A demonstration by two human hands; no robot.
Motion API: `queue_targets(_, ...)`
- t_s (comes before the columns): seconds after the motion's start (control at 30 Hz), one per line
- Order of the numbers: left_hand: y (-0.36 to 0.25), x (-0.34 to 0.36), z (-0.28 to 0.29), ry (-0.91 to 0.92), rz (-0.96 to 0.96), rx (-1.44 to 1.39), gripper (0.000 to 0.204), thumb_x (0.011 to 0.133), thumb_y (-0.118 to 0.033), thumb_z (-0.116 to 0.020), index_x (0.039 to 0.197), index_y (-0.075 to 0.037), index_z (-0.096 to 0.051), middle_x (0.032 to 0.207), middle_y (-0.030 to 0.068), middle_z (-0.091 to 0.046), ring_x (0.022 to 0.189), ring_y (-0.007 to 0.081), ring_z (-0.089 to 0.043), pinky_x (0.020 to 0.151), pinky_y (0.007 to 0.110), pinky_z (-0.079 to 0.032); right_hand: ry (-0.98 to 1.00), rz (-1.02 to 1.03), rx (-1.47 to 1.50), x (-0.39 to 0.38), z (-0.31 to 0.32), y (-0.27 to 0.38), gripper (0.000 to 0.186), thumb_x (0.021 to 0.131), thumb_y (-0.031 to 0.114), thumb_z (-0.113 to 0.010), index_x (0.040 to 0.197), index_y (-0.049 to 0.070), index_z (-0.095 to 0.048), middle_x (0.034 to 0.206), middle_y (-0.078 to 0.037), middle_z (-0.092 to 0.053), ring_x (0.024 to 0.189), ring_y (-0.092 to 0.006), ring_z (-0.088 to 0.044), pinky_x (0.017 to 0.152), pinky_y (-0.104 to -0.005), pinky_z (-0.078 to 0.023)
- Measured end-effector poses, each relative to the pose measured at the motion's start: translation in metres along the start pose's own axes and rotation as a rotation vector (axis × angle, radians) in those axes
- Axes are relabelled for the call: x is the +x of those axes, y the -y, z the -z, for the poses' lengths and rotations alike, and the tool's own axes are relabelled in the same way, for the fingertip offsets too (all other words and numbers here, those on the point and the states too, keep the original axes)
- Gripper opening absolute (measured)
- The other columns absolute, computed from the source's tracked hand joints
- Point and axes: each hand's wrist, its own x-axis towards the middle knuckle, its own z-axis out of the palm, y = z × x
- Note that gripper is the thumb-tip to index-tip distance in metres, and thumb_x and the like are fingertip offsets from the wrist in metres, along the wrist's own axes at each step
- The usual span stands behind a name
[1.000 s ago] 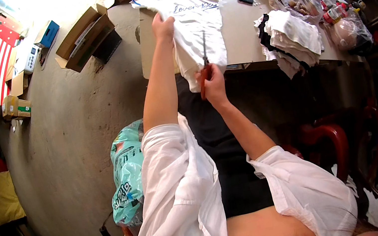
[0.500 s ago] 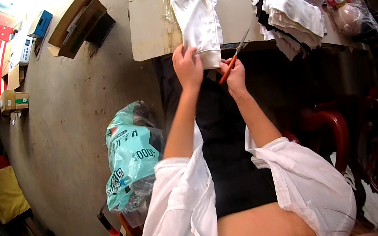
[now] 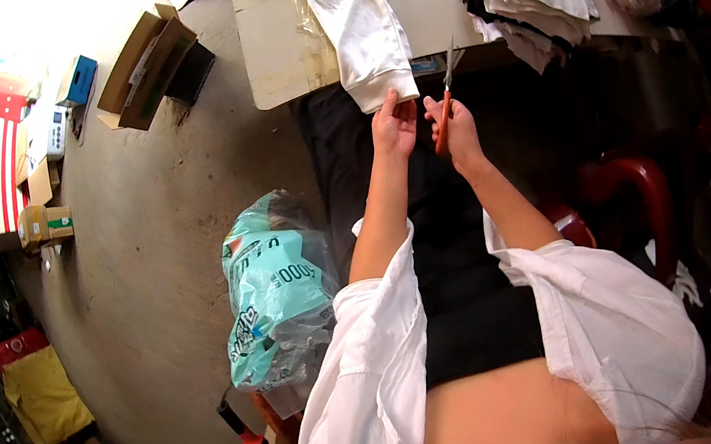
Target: The person uses orange-handled scissors to cut a white fabric garment laid on a table. They repeatedly trim the edges and corners of the fabric, adjusting its position to access different sections. The person holds the fabric with one hand while cutting with the other, creating a pile of cut fabric pieces on the table.
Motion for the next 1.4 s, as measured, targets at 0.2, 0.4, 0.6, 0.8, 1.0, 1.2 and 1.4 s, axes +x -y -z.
queue_targets(0.2,0.004,0.000,-0.002,-0.025,0.001,0.025,0.013,0.084,-0.012,-0.067,0.094,-0.009,-0.060,0.089,0.0028,-0.065,0.083,0.0167,-0.064,0.075,0.029,-0.053,0.315,-0.342,0.008,-0.078,0.024,0.004,0.048,0.089,0.055,-0.049,0.080,0.008,-0.051,0.068,-0.001,-0.052,0.053,-0.0093,-0.049,0.046,-0.0228,-0.042)
queue_targets(0.4,0.004,-0.008,-0.010,-0.045,-0.027,0.077,0.016,0.084,-0.016,-0.067,0.095,-0.007,-0.062,0.092,0.0041,-0.066,0.088,0.0178,-0.063,0.075,0.028,-0.054,0.374,-0.375,0.106,-0.084,0.025,0.005,0.050,0.091,0.056,-0.043,0.085,0.007,-0.053,0.070,-0.002,-0.053,0.058,-0.0107,-0.052,0.053,-0.0255,-0.047)
queue_targets(0.6,0.002,-0.010,-0.009,-0.059,-0.048,0.114,0.015,0.085,-0.016,-0.066,0.096,-0.007,-0.061,0.093,0.0040,-0.066,0.087,0.0168,-0.064,0.075,0.027,-0.053,0.376,-0.368,0.115,-0.083,0.020,0.008,0.047,0.087,0.055,-0.052,0.082,0.008,-0.052,0.067,-0.002,-0.052,0.054,-0.0100,-0.052,0.049,-0.0246,-0.045)
queue_targets(0.8,0.001,-0.007,-0.004,-0.023,-0.035,0.158,0.015,0.086,-0.016,-0.065,0.097,-0.006,-0.061,0.092,0.0041,-0.067,0.087,0.0172,-0.065,0.078,0.028,-0.052,0.406,-0.366,0.136,-0.072,0.016,0.008,0.041,0.088,0.049,-0.054,0.082,0.008,-0.053,0.068,-0.001,-0.052,0.054,-0.0103,-0.051,0.050,-0.0253,-0.046)
queue_targets(1.0,-0.002,-0.009,-0.005,-0.041,-0.008,0.153,0.011,0.087,-0.014,-0.064,0.096,-0.008,-0.061,0.088,0.0028,-0.067,0.080,0.0163,-0.065,0.069,0.028,-0.053,0.413,-0.369,0.165,-0.063,0.013,0.007,0.041,0.088,0.048,-0.054,0.082,0.008,-0.053,0.068,-0.002,-0.053,0.054,-0.0108,-0.052,0.050,-0.0254,-0.046)
queue_targets(1.2,-0.002,-0.001,0.009,0.015,-0.022,0.192,0.017,0.088,-0.020,-0.063,0.098,-0.006,-0.063,0.092,0.0038,-0.067,0.088,0.0175,-0.064,0.076,0.031,-0.051,0.462,-0.431,0.150,-0.079,0.017,0.014,0.042,0.089,0.049,-0.051,0.083,0.007,-0.054,0.070,-0.002,-0.054,0.056,-0.0113,-0.053,0.051,-0.0263,-0.048)
queue_targets(1.4,-0.003,-0.006,0.002,-0.020,-0.024,0.179,0.017,0.086,-0.020,-0.064,0.097,-0.007,-0.062,0.091,0.0036,-0.067,0.087,0.0182,-0.063,0.079,0.030,-0.050,0.450,-0.394,0.112,-0.075,0.020,0.012,0.042,0.092,0.047,-0.046,0.087,0.006,-0.055,0.074,-0.003,-0.055,0.059,-0.0109,-0.054,0.054,-0.0267,-0.049)
